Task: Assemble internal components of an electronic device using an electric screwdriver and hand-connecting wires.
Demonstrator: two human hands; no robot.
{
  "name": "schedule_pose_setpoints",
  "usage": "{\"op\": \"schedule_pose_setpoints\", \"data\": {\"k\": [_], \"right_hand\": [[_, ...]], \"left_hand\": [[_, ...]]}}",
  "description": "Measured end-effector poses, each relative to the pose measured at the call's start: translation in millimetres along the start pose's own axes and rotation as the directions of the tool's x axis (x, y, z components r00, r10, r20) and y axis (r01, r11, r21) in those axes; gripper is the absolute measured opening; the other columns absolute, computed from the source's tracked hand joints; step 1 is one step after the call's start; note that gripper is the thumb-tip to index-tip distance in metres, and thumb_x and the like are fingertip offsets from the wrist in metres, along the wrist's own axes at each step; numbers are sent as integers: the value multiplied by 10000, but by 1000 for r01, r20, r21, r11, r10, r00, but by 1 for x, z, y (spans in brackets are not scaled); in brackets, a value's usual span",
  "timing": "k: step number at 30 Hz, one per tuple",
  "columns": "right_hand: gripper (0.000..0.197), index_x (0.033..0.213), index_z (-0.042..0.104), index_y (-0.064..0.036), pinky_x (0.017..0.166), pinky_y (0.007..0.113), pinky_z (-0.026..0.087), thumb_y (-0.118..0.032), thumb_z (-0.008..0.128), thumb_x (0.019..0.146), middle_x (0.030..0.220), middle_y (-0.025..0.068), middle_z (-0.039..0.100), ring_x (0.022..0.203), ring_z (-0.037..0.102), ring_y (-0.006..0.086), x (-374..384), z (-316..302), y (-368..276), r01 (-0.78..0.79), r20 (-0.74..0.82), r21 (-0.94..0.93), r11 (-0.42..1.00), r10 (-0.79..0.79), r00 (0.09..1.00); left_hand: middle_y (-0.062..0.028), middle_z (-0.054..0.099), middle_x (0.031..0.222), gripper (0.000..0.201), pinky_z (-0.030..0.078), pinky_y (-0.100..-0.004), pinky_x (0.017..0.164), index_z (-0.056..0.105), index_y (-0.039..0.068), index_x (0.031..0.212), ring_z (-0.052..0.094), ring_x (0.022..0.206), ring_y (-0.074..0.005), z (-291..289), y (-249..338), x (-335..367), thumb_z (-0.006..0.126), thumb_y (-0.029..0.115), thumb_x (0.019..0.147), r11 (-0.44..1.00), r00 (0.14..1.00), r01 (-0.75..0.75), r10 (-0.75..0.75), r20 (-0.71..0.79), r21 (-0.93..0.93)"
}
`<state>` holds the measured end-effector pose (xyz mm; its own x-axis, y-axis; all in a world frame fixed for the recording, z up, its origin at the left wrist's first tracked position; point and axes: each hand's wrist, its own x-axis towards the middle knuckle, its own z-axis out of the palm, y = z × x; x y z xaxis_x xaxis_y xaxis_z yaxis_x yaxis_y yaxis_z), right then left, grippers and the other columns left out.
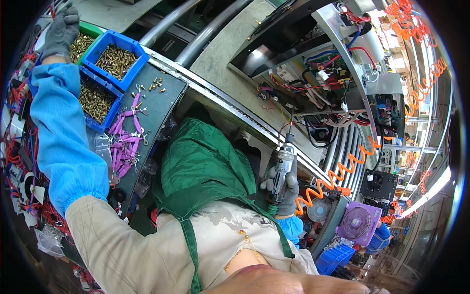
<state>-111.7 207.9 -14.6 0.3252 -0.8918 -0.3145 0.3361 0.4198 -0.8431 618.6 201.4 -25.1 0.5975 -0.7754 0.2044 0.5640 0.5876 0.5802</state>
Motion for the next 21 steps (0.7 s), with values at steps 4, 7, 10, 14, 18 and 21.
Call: {"op": "schedule_pose_setpoints", "data": {"k": [4, 7, 10, 14, 18, 21], "right_hand": [[862, 1444, 142, -173, 570, 355, 581, -302, 640, 753, 860, 136, 560, 580, 612, 190, 8, 8, -3, 30, 43, 8, 1000, -30, 999], [883, 1439, 155, -191, 552, 361, 582, -281, 669, 727, 858, 138, 560, 563, 610, 197, 10, 7, -8, 40, 118, 108, 993, -52, 992], [1015, 1451, 123, -228, 533, 370, 579, -267, 740, 646, 848, 139, 556, 552, 604, 210, 13, 18, -15, -104, 227, 16, 994, 98, 969], [1188, 1467, 118, -202, 495, 312, 545, -400, 799, 514, 852, 119, 531, 570, 565, 185, 11, 51, -33, -134, 145, -203, 970, 165, 976], [1187, 1468, 91, -243, 516, 357, 572, -346, 796, 517, 778, 131, 551, 521, 583, 212, 18, 52, -41, -128, 157, -180, 975, 157, 975], [1200, 1469, 92, -237, 520, 351, 572, -371, 791, 502, 794, 126, 548, 558, 582, 199, 19, 50, -44, -113, 141, -248, 962, 151, 978]], "left_hand": [[25, 434, 773, 80, 345, -123, 399, 488, 38, 998, 395, 588, -18, 113, -98, -31, 458, 76, 934, 946, 936, 323, -314, 160, -32], [-4, 508, 847, 262, 378, -95, 436, 527, -16, 1118, 492, 644, -23, 220, -216, -85, 510, 46, 864, 876, 849, 430, -475, 231, 219], [-6, 525, 797, 198, 395, -100, 450, 568, 5, 1044, 477, 600, -21, 259, -271, -138, 542, 140, 902, 800, 769, 577, -600, 220, 164], [-1, 495, 768, 241, 326, -113, 435, 561, 21, 1036, 405, 552, -15, 280, -322, -172, 521, 238, 939, 716, 687, 696, -687, 239, 54], [-1, 486, 739, 230, 315, -128, 434, 557, 40, 1015, 399, 541, -26, 299, -326, -181, 512, 254, 944, 680, 643, 730, -718, 267, 69], [9, 540, 711, 187, 343, -117, 408, 584, 51, 964, 447, 515, -14, 304, -330, -177, 543, 230, 931, 725, 675, 677, -680, 286, 129]]}}
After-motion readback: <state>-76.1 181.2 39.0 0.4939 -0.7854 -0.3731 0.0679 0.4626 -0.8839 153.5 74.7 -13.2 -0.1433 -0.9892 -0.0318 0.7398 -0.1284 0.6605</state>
